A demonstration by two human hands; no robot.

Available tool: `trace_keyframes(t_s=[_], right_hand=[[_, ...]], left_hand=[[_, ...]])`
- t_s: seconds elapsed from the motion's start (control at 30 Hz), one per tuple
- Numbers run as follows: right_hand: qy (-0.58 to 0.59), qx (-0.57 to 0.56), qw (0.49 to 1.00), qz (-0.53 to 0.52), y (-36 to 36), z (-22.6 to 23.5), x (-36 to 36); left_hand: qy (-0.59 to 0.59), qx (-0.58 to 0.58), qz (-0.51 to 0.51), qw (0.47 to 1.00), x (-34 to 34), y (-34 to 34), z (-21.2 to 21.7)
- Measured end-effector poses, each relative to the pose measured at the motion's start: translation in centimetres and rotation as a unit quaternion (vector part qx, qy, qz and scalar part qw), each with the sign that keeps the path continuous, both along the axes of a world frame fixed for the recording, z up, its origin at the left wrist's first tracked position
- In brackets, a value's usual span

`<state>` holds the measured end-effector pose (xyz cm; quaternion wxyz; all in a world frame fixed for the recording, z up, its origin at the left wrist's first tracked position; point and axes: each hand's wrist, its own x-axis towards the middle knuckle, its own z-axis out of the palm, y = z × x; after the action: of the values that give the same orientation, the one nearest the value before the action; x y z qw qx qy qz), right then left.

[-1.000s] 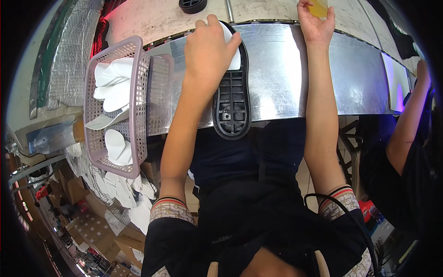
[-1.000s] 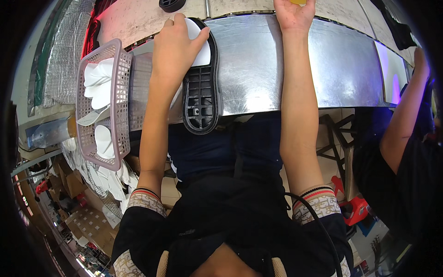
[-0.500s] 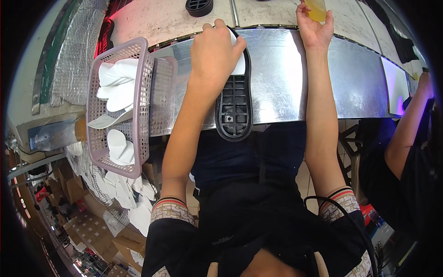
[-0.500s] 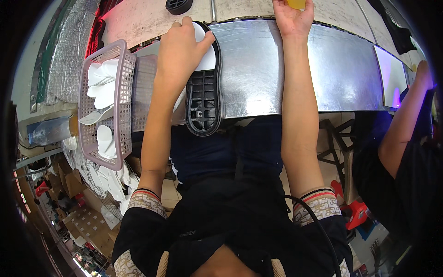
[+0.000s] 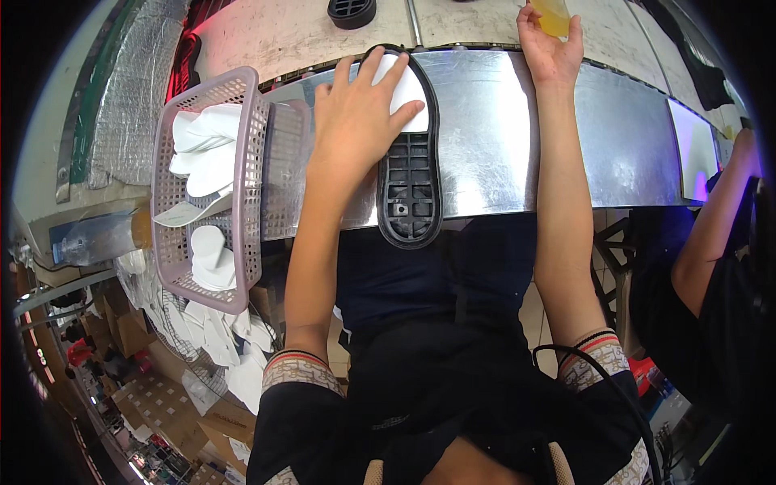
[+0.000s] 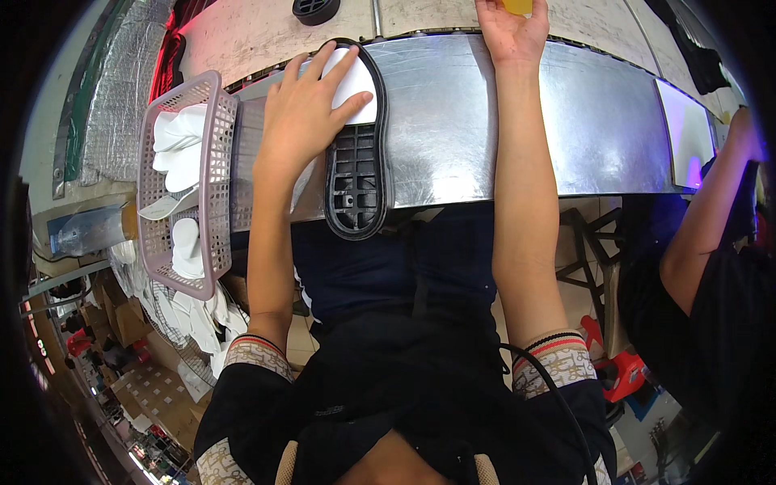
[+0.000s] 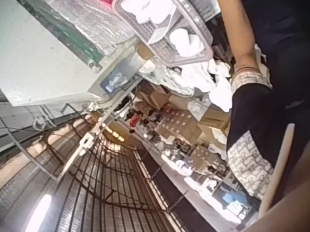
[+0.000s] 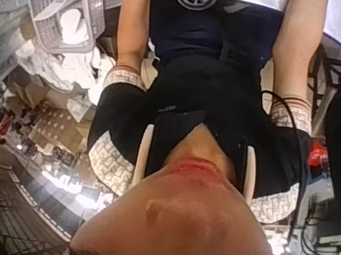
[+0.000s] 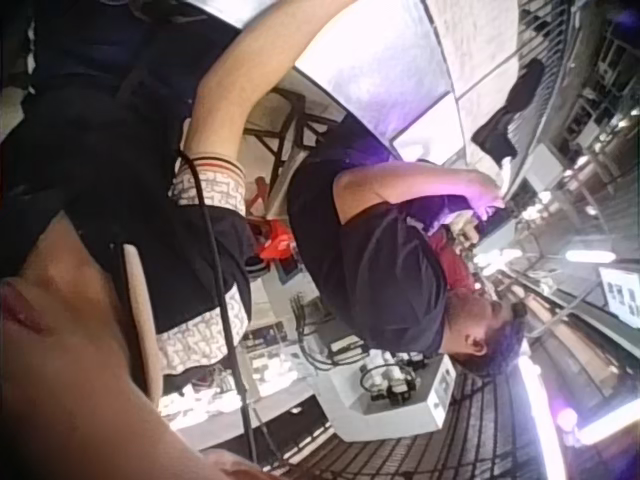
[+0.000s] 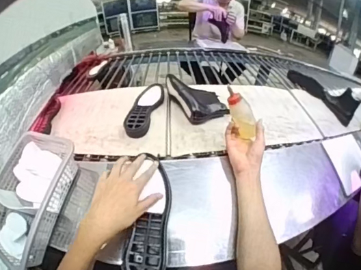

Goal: Apply adhesive from a squeeze bottle onto shoe insole components and place them on the conveyor.

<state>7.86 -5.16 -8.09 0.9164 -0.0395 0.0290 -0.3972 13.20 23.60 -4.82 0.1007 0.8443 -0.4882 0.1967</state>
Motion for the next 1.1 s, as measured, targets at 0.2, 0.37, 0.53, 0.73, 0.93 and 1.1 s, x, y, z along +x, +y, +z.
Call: trace_keyframes(t_s=[0.2,0.37,0.53,0.73,0.93,1.1], right_hand=[[-0.056,-0.026,0.997,0.047,-2.4,-2.1,-0.5],[-0.095,-0.024,0.991,0.093,-0.7,-1.5,-0.7],[-0.055,0.003,0.996,0.069,0.2,-0.7,-0.9],[-0.047,0.011,0.998,0.043,0.3,-0.5,-1.1],[-0.022,0.027,0.998,0.055,0.5,0.0,-0.7],[-0.024,0.016,0.998,0.06,0.4,-0.7,-0.5]], left_hand=[[0.1,-0.02,0.074,0.992,0.2,-1.2,1.2],[0.192,-0.101,0.108,0.97,-0.1,-1.2,-0.2],[0.286,-0.102,0.135,0.943,-0.1,-0.7,1.0],[0.317,-0.066,0.079,0.943,-9.5,4.2,3.6],[0.223,-0.008,0.092,0.971,-14.4,4.5,3.0],[0.267,-0.135,0.106,0.948,-13.1,5.0,1.5]])
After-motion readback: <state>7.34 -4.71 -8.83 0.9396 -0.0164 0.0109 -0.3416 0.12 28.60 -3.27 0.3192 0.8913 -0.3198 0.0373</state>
